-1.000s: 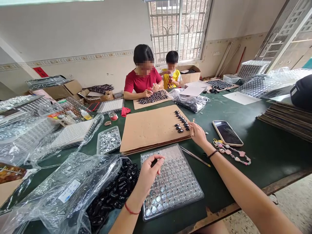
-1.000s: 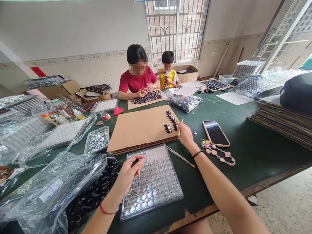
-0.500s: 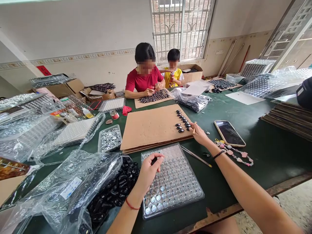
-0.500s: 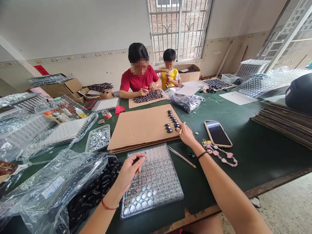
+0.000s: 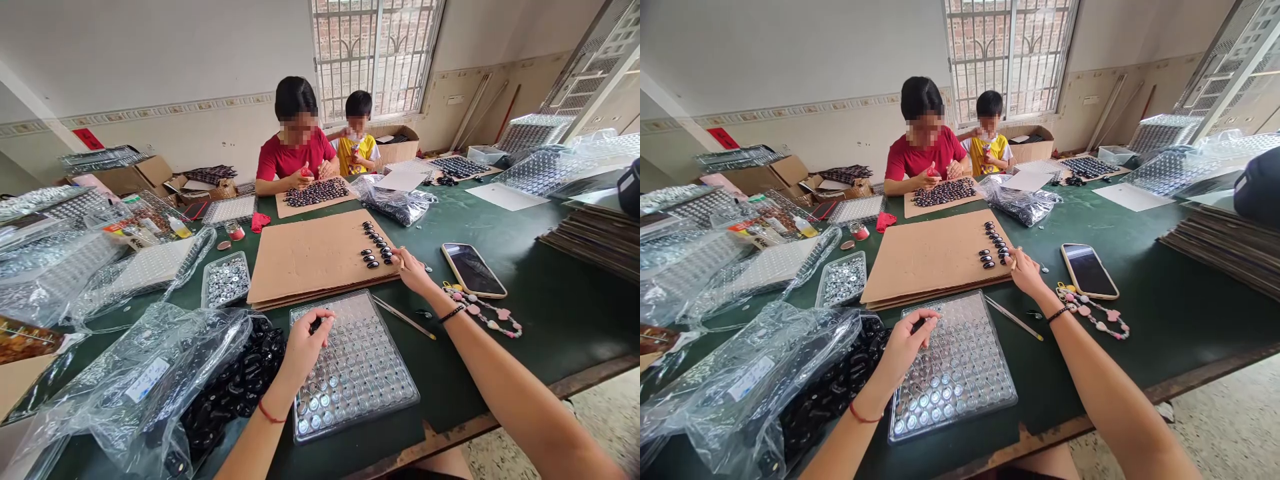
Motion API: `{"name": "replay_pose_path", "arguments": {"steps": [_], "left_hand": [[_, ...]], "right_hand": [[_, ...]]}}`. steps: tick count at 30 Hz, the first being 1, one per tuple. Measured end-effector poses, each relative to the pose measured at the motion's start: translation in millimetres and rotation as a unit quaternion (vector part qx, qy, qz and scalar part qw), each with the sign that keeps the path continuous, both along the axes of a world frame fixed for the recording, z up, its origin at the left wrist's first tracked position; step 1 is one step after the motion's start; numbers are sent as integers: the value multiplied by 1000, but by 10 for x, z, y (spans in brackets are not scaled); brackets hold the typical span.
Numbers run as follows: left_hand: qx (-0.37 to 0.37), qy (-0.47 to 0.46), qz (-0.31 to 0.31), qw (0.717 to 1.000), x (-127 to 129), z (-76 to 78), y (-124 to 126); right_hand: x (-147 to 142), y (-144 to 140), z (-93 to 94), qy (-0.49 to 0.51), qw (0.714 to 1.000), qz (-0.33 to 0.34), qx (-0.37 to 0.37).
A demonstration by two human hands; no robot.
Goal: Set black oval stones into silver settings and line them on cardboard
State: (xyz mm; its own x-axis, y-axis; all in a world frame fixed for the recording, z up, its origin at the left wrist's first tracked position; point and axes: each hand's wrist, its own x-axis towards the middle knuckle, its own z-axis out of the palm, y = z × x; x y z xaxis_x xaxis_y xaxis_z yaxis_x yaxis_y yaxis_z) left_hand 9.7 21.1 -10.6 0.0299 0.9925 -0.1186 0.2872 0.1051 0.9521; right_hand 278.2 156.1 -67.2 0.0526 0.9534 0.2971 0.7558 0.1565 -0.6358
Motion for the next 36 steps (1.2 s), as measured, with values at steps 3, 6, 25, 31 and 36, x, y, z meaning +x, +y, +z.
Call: {"name": "replay_pose_path", "arguments": {"steps": [3, 6, 25, 31, 36], "left_hand": [[1, 3, 0, 1000, 5, 17, -10], [8, 8, -1, 1000, 12, 21, -18], [11, 40, 1, 999, 3, 33, -20], [12, 42, -1, 999, -1, 40, -33], [13, 44, -2, 999, -2, 34, -41]], "right_hand": [[46, -15, 14, 8, 999, -19, 30], [90, -56, 41, 10, 997, -34, 65], [204, 361, -97, -17, 1000, 16, 8], [174, 404, -105, -17, 1000, 25, 10], [159, 416, -127, -17, 999, 32, 18]]}}
